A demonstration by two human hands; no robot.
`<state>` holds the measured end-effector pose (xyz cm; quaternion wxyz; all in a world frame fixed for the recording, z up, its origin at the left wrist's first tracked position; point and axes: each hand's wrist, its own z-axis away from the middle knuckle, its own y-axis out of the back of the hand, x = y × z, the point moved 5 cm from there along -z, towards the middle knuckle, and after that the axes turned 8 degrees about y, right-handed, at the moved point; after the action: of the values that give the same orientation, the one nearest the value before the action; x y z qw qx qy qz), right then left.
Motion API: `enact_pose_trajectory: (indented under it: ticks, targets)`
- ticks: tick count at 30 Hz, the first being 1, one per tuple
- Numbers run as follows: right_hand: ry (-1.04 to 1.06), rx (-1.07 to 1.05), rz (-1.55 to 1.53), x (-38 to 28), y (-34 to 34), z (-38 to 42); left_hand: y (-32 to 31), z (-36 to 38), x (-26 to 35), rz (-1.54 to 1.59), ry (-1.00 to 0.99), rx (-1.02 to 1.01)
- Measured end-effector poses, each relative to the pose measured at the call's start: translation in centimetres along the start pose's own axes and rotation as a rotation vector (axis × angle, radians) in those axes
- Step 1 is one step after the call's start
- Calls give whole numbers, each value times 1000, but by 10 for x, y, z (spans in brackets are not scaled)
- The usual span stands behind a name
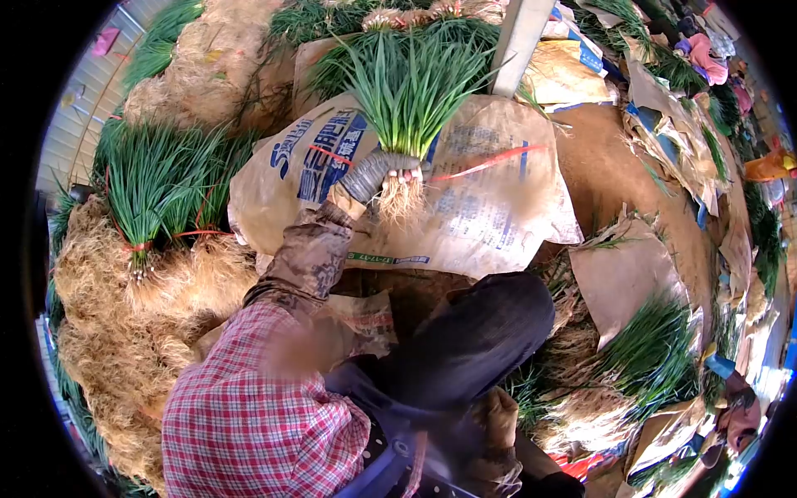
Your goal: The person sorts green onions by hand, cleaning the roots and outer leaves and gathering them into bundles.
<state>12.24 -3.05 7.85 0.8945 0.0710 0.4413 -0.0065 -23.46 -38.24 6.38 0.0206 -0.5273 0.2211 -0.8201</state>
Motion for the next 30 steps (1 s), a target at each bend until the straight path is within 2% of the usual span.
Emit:
enact_pose_trajectory:
  ticks: [3,4,6,7,13,16,17,20,21,23,26,27,28,30]
  targets:
    - [48,-48,-63,7,-2,-5,-4,2,-3,115,76,-88]
    - [52,-48,-69,10,-2,-6,-9,9,-8,145,46,-57]
    - [61,-45,-84,10,-5,-8,-7,7,-39,178,148,-96]
    - [62,-54,-67,8,-7,-8,-8,5,-57,238,215,-286]
    - [69,-88,-41,13,-2,-6,-5,20,-81,331,187,-138]
    - [65,-93,-32,13,0,-7,51,-20,-127,331,275,-95]
    - [69,-95,-40,18,1,-7,31,-7,-95,203,203,-188]
    - [109,-103,-86,24,0,-4,43,11,-66,-49,1,107]
    - [130,-106,-105,24,-1,-3,53,15,-65,-172,82,345]
    - [66,-76,-74,21,-1,-1,48,33,-46,-298,47,529]
    - [56,-62,-76,26,0,1,39,59,-24,-875,-322,886]
    - [68,-61,-83,29,1,1,13,76,-10,-1056,-263,942]
    - [85,-71,-87,30,1,0,-9,92,-2,-1237,-201,994]
    - [119,-91,-94,30,0,1,-42,102,-23,-1520,-160,690]
